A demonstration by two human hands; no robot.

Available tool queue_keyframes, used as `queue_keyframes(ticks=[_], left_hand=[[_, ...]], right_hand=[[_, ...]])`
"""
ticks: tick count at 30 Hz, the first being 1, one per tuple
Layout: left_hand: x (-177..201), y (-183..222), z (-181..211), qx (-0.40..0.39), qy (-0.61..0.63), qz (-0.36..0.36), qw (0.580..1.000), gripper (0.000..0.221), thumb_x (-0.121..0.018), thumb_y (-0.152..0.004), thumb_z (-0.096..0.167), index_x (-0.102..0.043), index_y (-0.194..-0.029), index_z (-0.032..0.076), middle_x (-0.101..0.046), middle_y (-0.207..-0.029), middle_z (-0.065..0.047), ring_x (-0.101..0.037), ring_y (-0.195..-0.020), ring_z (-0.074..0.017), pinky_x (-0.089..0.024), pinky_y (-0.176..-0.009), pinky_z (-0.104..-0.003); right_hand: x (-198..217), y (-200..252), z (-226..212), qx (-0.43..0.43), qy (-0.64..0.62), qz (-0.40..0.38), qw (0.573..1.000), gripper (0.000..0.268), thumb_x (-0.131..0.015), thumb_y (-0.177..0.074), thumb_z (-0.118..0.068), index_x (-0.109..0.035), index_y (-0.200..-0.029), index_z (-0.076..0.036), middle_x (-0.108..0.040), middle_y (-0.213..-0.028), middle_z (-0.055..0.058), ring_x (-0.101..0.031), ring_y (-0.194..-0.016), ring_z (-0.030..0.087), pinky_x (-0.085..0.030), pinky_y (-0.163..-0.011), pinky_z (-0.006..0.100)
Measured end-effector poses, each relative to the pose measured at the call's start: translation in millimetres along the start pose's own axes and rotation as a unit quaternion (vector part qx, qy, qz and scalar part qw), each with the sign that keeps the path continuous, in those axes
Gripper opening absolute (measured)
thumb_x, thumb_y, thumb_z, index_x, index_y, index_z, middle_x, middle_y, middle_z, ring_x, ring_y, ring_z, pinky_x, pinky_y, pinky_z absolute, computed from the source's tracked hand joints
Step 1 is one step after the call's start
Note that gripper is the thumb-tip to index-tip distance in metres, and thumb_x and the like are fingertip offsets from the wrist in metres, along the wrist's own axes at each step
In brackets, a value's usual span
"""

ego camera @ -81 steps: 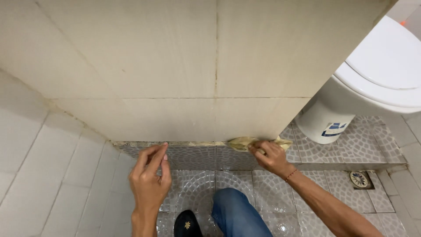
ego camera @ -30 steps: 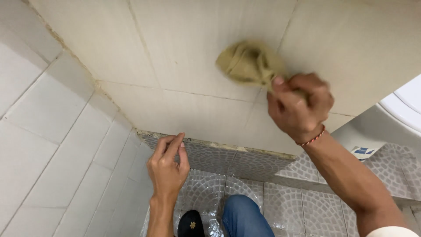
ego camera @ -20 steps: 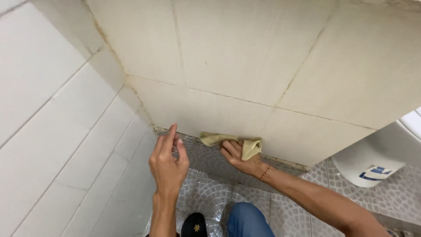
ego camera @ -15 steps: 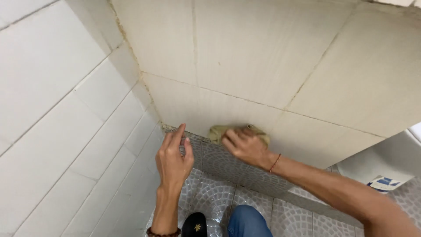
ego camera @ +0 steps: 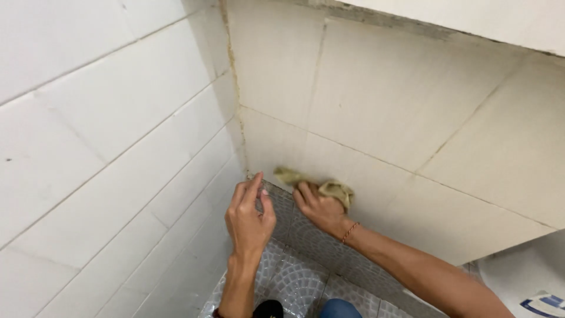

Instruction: The recorder is seen cleaning and organizing toiletries in a bathroom.

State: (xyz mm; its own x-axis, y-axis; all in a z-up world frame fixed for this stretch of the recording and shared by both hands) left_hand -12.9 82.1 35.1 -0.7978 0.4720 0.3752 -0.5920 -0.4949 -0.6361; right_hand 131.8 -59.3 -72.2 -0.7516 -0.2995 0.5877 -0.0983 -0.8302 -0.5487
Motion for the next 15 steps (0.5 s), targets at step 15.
queue_keyframes(ticks=[15], left_hand=[[20.5,-5.3,-8.2,0.115,-0.007,-0.009,0.993,0.032,-0.064,-0.088,0.006,-0.074,-0.118,0.005,-0.071,-0.097,-0.012,-0.073,-0.077,-0.0244,-0.06,-0.063,-0.037]], right_hand=[[135.5,-206.5,114.7,-0.152,-0.005,0.243,0.958,0.004,-0.071,-0.097,-0.002,-0.071,-0.1,-0.005,-0.069,-0.096,0.01,-0.06,-0.061,0.016,-0.05,-0.049,0.029]])
Point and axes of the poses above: each hand's wrist, its own y-axis away from the middle knuckle, its own x-axis out of the back of the hand, z = x × y, the point moved 3 cm from there along -y, towards the middle knuckle
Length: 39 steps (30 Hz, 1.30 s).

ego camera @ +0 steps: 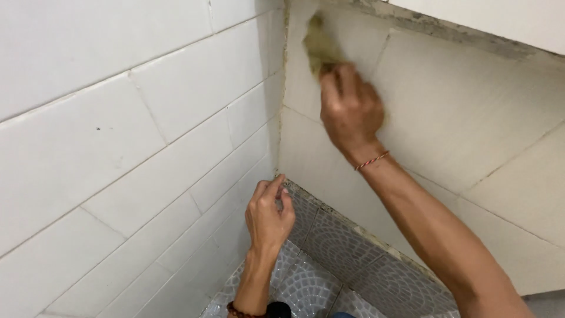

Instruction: The recorder is seen cleaning and organizing toiletries in a bathroom.

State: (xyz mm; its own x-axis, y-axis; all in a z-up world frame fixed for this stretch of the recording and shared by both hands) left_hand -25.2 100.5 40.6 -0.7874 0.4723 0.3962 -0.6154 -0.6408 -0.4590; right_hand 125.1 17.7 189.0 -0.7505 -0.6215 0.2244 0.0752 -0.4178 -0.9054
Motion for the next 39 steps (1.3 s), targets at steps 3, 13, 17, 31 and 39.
queue_keyframes(ticks=[3,13,17,31,39], left_hand=[[2.8,-2.3,-6.0,-0.01,-0.014,0.015,1.0,0.032,-0.065,-0.087,0.006,-0.075,-0.117,0.005,-0.072,-0.095,-0.013,-0.073,-0.074,-0.026,-0.058,-0.066,-0.04],[1.4,-1.3,-10.8,-0.06,-0.066,-0.009,0.996,0.031,-0.068,-0.086,0.007,-0.074,-0.116,0.002,-0.072,-0.102,-0.016,-0.073,-0.076,-0.0329,-0.058,-0.065,-0.044],[-3.5,-6.6,-10.8,-0.057,-0.07,-0.009,0.996,0.03,-0.067,-0.086,0.005,-0.074,-0.115,0.002,-0.072,-0.101,-0.016,-0.073,-0.075,-0.0324,-0.058,-0.064,-0.043],[-28.3,2.1,-49.2,0.005,-0.158,-0.146,0.977,0.026,-0.066,-0.079,0.0,-0.076,-0.104,0.0,-0.07,-0.103,-0.023,-0.073,-0.079,-0.0357,-0.059,-0.066,-0.047],[-15.3,-0.2,-39.5,0.004,-0.156,-0.139,0.978,0.021,-0.068,-0.077,0.002,-0.074,-0.097,-0.002,-0.07,-0.093,-0.023,-0.073,-0.076,-0.0373,-0.059,-0.064,-0.049]], right_hand=[[-46.4,82.1,-46.0,0.073,0.003,-0.112,0.991,0.018,-0.071,-0.088,-0.004,-0.072,-0.105,0.0,-0.07,-0.101,0.014,-0.065,-0.064,0.016,-0.054,-0.049,0.029],[-93.8,163.6,-75.1,0.215,-0.155,-0.296,0.918,0.032,-0.07,-0.08,-0.01,-0.067,-0.11,0.001,-0.061,-0.122,0.02,-0.072,-0.078,0.028,-0.06,-0.049,0.035],[-29.6,-11.5,-14.7,0.143,-0.038,-0.099,0.984,0.013,-0.071,-0.089,-0.002,-0.069,-0.102,-0.001,-0.066,-0.105,0.012,-0.064,-0.061,0.017,-0.054,-0.049,0.031],[-118.5,230.9,-114.7,0.166,-0.047,-0.263,0.949,0.033,-0.074,-0.078,-0.003,-0.073,-0.111,0.0,-0.065,-0.124,0.022,-0.073,-0.082,0.027,-0.061,-0.053,0.031],[-82.3,141.1,-86.2,0.133,-0.127,-0.146,0.972,0.012,-0.072,-0.095,-0.009,-0.074,-0.105,-0.003,-0.065,-0.095,0.01,-0.069,-0.074,0.022,-0.056,-0.045,0.027]])
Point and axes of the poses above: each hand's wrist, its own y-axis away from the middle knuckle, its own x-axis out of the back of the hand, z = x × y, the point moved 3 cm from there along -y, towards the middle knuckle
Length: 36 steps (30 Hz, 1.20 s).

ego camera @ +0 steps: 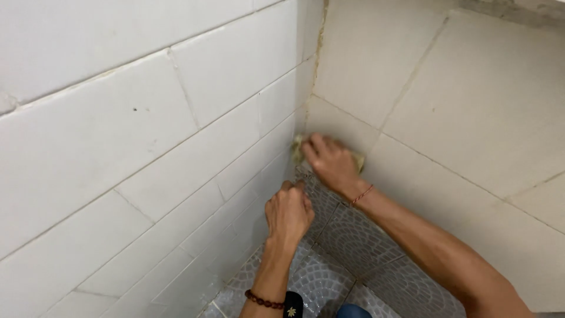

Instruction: The recorder is seen cleaning and organizing toiletries in a bathroom.

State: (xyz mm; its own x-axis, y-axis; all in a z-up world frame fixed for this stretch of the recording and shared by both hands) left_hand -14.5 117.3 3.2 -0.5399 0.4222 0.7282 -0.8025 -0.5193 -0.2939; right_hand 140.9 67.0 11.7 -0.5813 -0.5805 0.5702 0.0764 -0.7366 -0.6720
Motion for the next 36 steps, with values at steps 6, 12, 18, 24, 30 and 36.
queue_keyframes(ticks=[6,12,18,24,30,36], left_hand=[[-9.1,-3.1,9.0,0.003,-0.002,0.026,1.0,0.032,-0.068,-0.077,0.001,-0.07,-0.109,-0.003,-0.07,-0.092,-0.025,-0.073,-0.073,-0.0387,-0.059,-0.062,-0.049],[-31.1,-7.7,4.3,0.033,-0.056,-0.024,0.998,0.034,-0.072,-0.076,0.007,-0.069,-0.108,-0.004,-0.069,-0.096,-0.026,-0.072,-0.081,-0.0422,-0.057,-0.07,-0.053],[-23.4,-5.9,19.2,0.026,-0.041,-0.038,0.998,0.024,-0.069,-0.088,0.015,-0.072,-0.103,-0.003,-0.07,-0.097,-0.025,-0.073,-0.083,-0.041,-0.058,-0.071,-0.052],[-23.5,-9.3,17.3,-0.004,-0.016,-0.023,1.0,0.037,-0.071,-0.087,0.017,-0.071,-0.117,-0.004,-0.071,-0.101,-0.027,-0.073,-0.083,-0.0419,-0.058,-0.069,-0.052],[-21.6,-8.9,29.4,-0.015,-0.006,-0.027,1.0,0.037,-0.071,-0.088,0.022,-0.073,-0.116,-0.003,-0.071,-0.103,-0.027,-0.074,-0.083,-0.0406,-0.058,-0.068,-0.051],[-34.5,-15.0,48.0,-0.009,0.013,-0.035,0.999,0.044,-0.067,-0.095,0.039,-0.074,-0.115,0.0,-0.073,-0.099,-0.026,-0.074,-0.081,-0.0382,-0.058,-0.069,-0.05]], right_hand=[[62.5,-60.4,30.7,-0.113,0.005,0.094,0.989,0.006,-0.072,-0.096,-0.005,-0.075,-0.101,-0.003,-0.068,-0.098,0.007,-0.069,-0.075,0.02,-0.058,-0.057,0.034],[-34.3,41.9,-31.3,0.046,0.093,-0.117,0.988,0.022,-0.072,-0.071,-0.012,-0.076,-0.093,-0.007,-0.068,-0.102,0.007,-0.07,-0.091,0.02,-0.061,-0.08,0.033],[0.4,145.6,-31.5,0.006,0.029,-0.238,0.971,0.025,-0.07,-0.08,-0.008,-0.073,-0.103,0.0,-0.066,-0.1,0.009,-0.067,-0.091,0.019,-0.058,-0.077,0.031],[65.4,226.4,-17.1,-0.047,-0.018,-0.25,0.967,0.03,-0.069,-0.077,-0.006,-0.073,-0.106,0.0,-0.068,-0.104,0.007,-0.068,-0.093,0.018,-0.059,-0.077,0.03],[113.9,264.6,-0.7,-0.128,-0.04,-0.175,0.975,0.025,-0.069,-0.08,-0.001,-0.075,-0.104,-0.007,-0.071,-0.103,0.005,-0.071,-0.081,0.016,-0.06,-0.065,0.028],[224.7,106.7,76.2,-0.146,0.063,0.096,0.983,0.013,-0.081,-0.094,-0.004,-0.078,-0.107,-0.008,-0.068,-0.09,0.005,-0.058,-0.065,0.012,-0.044,-0.048,0.027]])
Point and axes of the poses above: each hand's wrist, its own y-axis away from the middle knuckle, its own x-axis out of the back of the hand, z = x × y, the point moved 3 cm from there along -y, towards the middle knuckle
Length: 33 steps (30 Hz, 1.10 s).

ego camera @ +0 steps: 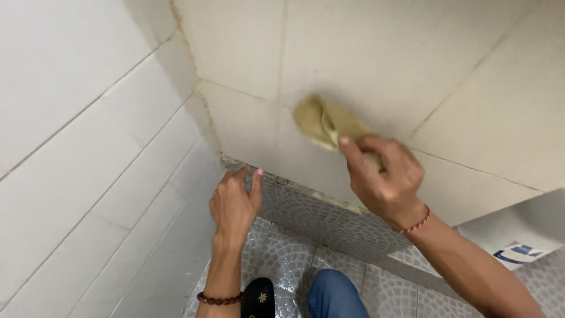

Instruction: The recorder is seen cleaning and organizing toiletries in a bathroom.

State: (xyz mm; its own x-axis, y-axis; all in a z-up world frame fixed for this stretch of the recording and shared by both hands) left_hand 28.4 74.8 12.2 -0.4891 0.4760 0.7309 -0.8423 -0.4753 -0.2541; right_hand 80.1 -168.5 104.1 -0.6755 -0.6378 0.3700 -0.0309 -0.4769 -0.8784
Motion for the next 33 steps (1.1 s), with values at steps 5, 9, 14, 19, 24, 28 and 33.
queue_keyframes(ticks=[5,9,14,19,24,28,33], left_hand=[[-17.9,0.3,22.1,-0.017,0.042,0.007,0.999,0.044,-0.062,-0.097,0.04,-0.076,-0.112,0.001,-0.074,-0.097,-0.024,-0.074,-0.078,-0.037,-0.058,-0.067,-0.05],[-26.5,0.1,34.0,-0.032,0.079,-0.008,0.996,0.045,-0.056,-0.097,0.041,-0.078,-0.105,0.002,-0.074,-0.092,-0.021,-0.075,-0.071,-0.0338,-0.057,-0.062,-0.048],[-35.1,-2.0,29.9,-0.038,0.071,-0.043,0.996,0.051,-0.046,-0.104,0.041,-0.077,-0.096,0.001,-0.072,-0.08,-0.02,-0.072,-0.066,-0.0325,-0.055,-0.061,-0.047],[-33.8,-4.4,24.0,-0.039,0.045,-0.051,0.997,0.057,-0.042,-0.109,0.039,-0.077,-0.088,0.0,-0.071,-0.076,-0.019,-0.069,-0.065,-0.0333,-0.053,-0.062,-0.047],[-36.3,-5.8,28.7,-0.086,0.06,0.024,0.994,0.034,-0.063,-0.096,0.03,-0.078,-0.11,0.002,-0.075,-0.085,-0.019,-0.073,-0.073,-0.0313,-0.057,-0.064,-0.044],[-51.6,-1.6,45.8,-0.102,0.08,0.034,0.991,0.032,-0.068,-0.094,0.021,-0.074,-0.119,0.002,-0.075,-0.094,-0.018,-0.074,-0.079,-0.0289,-0.06,-0.066,-0.042],[-55.8,13.9,69.6,-0.206,0.103,0.132,0.964,0.042,-0.066,-0.093,0.01,-0.068,-0.135,0.003,-0.065,-0.122,-0.02,-0.067,-0.108,-0.0328,-0.057,-0.088,-0.046]], right_hand=[[-23.6,-19.3,4.3,0.014,0.077,-0.012,0.997,0.013,-0.078,-0.096,-0.009,-0.078,-0.109,-0.01,-0.071,-0.094,0.005,-0.062,-0.068,0.012,-0.046,-0.05,0.026],[-61.1,101.2,-17.0,0.029,0.023,-0.154,0.987,0.022,-0.071,-0.091,-0.007,-0.077,-0.113,-0.008,-0.073,-0.098,0.006,-0.069,-0.08,0.014,-0.058,-0.059,0.027],[-16.5,225.5,0.7,-0.006,-0.011,-0.266,0.964,0.029,-0.071,-0.081,-0.007,-0.076,-0.109,-0.009,-0.072,-0.094,0.004,-0.071,-0.083,0.016,-0.061,-0.067,0.031],[50.0,227.7,48.6,-0.059,0.016,-0.234,0.97,0.027,-0.073,-0.08,-0.005,-0.076,-0.106,-0.011,-0.073,-0.093,0.003,-0.07,-0.082,0.016,-0.062,-0.069,0.032],[138.9,104.3,121.1,-0.108,0.202,0.034,0.973,0.02,-0.077,-0.084,0.009,-0.076,-0.101,-0.001,-0.064,-0.098,0.016,-0.059,-0.073,0.024,-0.044,-0.054,0.036],[131.4,86.1,115.4,-0.154,0.235,0.089,0.956,0.027,-0.074,-0.09,0.009,-0.075,-0.115,-0.002,-0.061,-0.113,0.014,-0.065,-0.086,0.026,-0.052,-0.062,0.033],[60.3,219.5,60.0,-0.016,0.122,-0.046,0.991,0.01,-0.073,-0.091,-0.011,-0.078,-0.1,-0.014,-0.074,-0.091,0.0,-0.064,-0.068,0.005,-0.049,-0.051,0.024]])
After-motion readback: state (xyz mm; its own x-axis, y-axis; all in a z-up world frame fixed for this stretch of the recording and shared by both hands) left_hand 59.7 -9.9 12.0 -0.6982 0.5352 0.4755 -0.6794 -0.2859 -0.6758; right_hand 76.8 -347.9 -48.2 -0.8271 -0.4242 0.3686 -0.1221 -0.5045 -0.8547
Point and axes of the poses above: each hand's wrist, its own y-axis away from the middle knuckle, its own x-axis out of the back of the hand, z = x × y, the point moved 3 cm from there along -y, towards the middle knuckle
